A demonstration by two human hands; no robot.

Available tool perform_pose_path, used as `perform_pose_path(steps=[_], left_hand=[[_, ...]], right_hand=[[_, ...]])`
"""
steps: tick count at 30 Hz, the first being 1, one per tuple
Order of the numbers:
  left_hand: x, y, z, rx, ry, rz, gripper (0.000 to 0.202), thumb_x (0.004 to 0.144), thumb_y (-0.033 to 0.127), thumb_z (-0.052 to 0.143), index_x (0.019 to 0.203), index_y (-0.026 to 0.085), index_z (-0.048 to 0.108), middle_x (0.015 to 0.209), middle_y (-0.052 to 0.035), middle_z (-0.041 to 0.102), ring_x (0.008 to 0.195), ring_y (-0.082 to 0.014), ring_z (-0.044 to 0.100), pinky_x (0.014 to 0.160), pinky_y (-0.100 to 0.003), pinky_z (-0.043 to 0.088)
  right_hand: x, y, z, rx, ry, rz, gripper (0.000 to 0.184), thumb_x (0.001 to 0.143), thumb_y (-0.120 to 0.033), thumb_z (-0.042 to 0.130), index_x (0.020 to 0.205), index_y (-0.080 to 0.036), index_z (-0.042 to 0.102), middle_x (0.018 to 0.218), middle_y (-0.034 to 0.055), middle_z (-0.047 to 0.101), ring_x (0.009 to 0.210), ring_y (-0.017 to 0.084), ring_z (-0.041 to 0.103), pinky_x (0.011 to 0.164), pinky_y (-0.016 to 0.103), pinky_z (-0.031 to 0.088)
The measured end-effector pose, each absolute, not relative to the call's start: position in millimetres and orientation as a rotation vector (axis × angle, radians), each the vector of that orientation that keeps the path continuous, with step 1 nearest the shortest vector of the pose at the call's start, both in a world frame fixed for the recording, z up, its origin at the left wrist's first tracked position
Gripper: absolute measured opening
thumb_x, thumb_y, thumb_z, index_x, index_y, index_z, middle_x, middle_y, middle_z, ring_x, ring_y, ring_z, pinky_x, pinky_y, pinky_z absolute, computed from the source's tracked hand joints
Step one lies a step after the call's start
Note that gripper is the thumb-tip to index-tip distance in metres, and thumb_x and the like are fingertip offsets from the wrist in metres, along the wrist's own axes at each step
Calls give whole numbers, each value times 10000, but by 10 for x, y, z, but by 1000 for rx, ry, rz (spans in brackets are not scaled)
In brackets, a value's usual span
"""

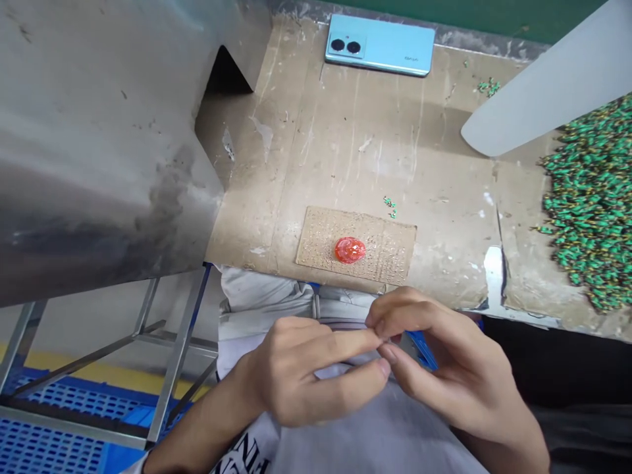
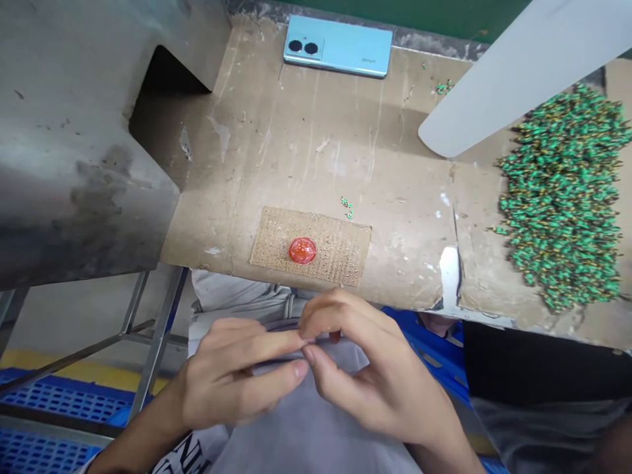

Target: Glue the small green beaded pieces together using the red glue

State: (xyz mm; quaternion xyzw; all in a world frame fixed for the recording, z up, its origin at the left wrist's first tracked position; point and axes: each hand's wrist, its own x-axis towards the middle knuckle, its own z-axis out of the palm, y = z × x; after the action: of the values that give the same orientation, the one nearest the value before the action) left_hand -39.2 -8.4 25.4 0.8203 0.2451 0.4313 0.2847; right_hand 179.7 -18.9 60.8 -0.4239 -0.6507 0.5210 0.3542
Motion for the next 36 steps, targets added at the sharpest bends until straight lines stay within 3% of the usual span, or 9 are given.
perform_pose_path(steps=[4,13,19,24,28,33,36], left_hand=[[-424,-110,333,2351,745,1032,167,888,62,692,997,180,737,1042,-69,858,462,-120,627,401,-291,449],[-452,-96,329,2260,659,1059,204,955,113,539,974,194,725,1104,-115,858,529,-137,736,441,-240,538],[-467,-115,336,2334,708,1005,197,968,112,538,1012,191,714,1181,-113,846,520,-119,733,442,-229,514],[-426,-131,272,2196,636,1111,141,957,128,589,1008,174,712,1218,-160,834,556,-139,754,450,-248,571],[-391,-165,227,2026,661,1228,107,956,164,608,986,207,702,1165,-126,851,569,-159,769,426,-258,565],[-373,-208,185,1993,734,1221,159,989,216,542,950,248,692,1082,-41,862,503,-100,714,452,-230,527],[-331,-212,132,1906,670,1359,174,994,236,547,913,210,699,1061,-78,860,475,-88,681,418,-218,478]], right_hand=[[1800,-136,647,-1123,-1725,1345,144,987,-91,673,1001,-226,626,986,16,707,945,158,707,811,271,584],[1803,-194,593,-1048,-1912,992,209,954,-41,652,1055,-223,674,978,47,757,852,182,750,740,300,638],[1877,-271,488,-1020,-2023,805,194,955,-76,673,1104,-200,683,1129,110,767,902,213,774,773,349,654],[1881,-289,478,-999,-2103,733,102,1009,-123,626,1049,-214,653,1059,90,768,794,183,742,697,328,635],[1860,-296,479,-1024,-2118,699,116,1016,-125,612,1052,-224,661,1029,75,776,771,183,739,681,320,627],[1814,-287,474,-995,-2094,704,121,1044,-161,599,1135,-224,646,1007,59,774,776,189,735,670,331,607],[1788,-295,476,-1020,-2072,685,62,1079,-190,577,1072,-221,631,972,47,768,772,176,725,660,316,588]])
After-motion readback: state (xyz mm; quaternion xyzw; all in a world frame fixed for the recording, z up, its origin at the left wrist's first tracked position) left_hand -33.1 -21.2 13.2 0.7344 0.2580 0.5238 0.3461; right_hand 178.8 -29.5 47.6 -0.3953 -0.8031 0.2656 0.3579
